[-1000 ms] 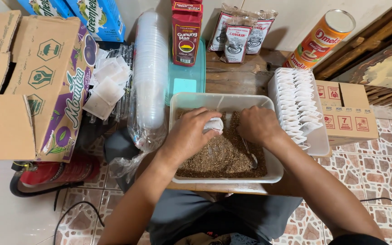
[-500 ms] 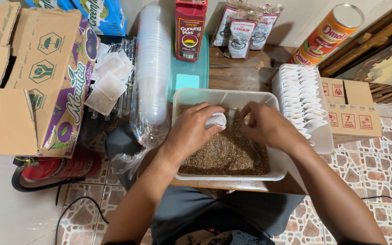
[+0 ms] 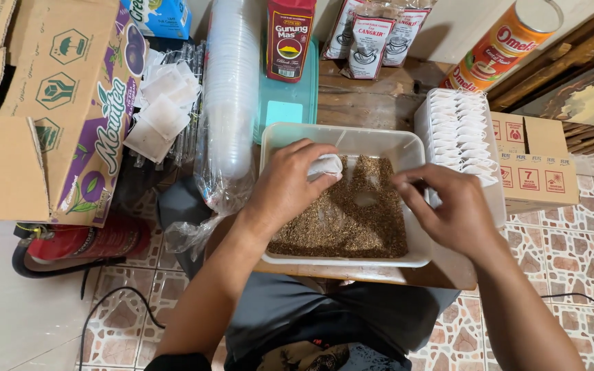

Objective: Manually filling small paper tea bags with loose tea leaves using a spoon and placing them aside.

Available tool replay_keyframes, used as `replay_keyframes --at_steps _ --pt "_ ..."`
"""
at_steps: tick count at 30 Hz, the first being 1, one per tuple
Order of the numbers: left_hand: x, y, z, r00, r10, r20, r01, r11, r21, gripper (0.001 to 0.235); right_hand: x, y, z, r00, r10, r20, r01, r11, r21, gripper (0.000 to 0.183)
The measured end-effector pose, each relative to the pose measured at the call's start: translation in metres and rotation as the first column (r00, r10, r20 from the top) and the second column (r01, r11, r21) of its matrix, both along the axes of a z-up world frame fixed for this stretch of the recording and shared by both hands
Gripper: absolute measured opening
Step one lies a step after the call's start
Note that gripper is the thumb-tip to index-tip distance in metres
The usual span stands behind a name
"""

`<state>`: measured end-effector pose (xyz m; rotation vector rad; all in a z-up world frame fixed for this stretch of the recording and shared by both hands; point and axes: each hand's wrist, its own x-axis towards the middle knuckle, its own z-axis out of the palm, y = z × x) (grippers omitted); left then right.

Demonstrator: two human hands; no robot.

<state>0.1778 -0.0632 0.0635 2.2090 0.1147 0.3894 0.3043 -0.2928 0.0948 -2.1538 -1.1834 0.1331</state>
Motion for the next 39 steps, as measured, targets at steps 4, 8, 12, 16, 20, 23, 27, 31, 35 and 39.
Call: replay_keyframes --at_steps 4,8,12,16,20,23,27,31,35,39 --pt "0.003 0.002 -0.012 0.999 0.018 0.026 -0.018 0.999 -0.030 0.042 0.024 0.022 -0.044 0.974 0.017 -0.224 0.013 0.991 0.132 0.012" --pt "0.000 0.003 -0.008 0.998 0.058 0.036 -0.056 0.998 -0.038 0.045 0.026 0.048 -0.066 0.954 0.001 -0.301 0.020 0.998 0.067 0.015" --pt "-0.001 0.003 -0.006 0.994 0.094 0.056 -0.090 0.993 -0.072 0.048 0.020 0.065 -0.053 0.922 0.118 -0.368 -0.137 0.990 -0.027 0.015" --pt "-0.002 0.003 -0.006 0.994 0.089 0.060 -0.085 0.994 -0.069 0.049 0.025 0.067 -0.063 0.879 0.213 -0.427 -0.236 0.972 -0.001 0.015" --pt "-0.003 0.002 0.001 0.995 0.075 0.061 -0.069 0.993 -0.095 0.050 0.026 0.066 -0.060 0.820 0.271 -0.504 -0.285 0.957 0.050 0.015" --pt "-0.003 0.001 -0.001 0.996 0.065 0.066 -0.058 0.993 -0.106 0.051 0.024 0.066 -0.049 0.793 0.322 -0.517 -0.334 0.940 0.075 0.014" --pt "-0.001 0.003 -0.005 0.998 0.046 0.048 -0.041 0.994 -0.098 0.052 0.022 0.061 -0.042 0.765 0.344 -0.544 -0.367 0.928 0.071 0.014" --pt "-0.003 0.001 -0.001 0.998 0.044 0.043 -0.039 0.993 -0.114 0.055 0.017 0.064 -0.029 0.758 0.366 -0.539 -0.382 0.920 0.088 0.013" --pt "-0.002 0.003 -0.003 0.997 0.047 0.055 -0.041 0.993 -0.110 0.058 0.012 0.065 -0.021 0.770 0.389 -0.506 -0.432 0.901 0.036 0.014" --pt "-0.002 0.001 0.000 0.998 0.054 0.023 -0.051 0.992 -0.117 0.053 0.014 0.054 -0.030 0.789 0.327 -0.521 -0.410 0.911 -0.050 0.019"
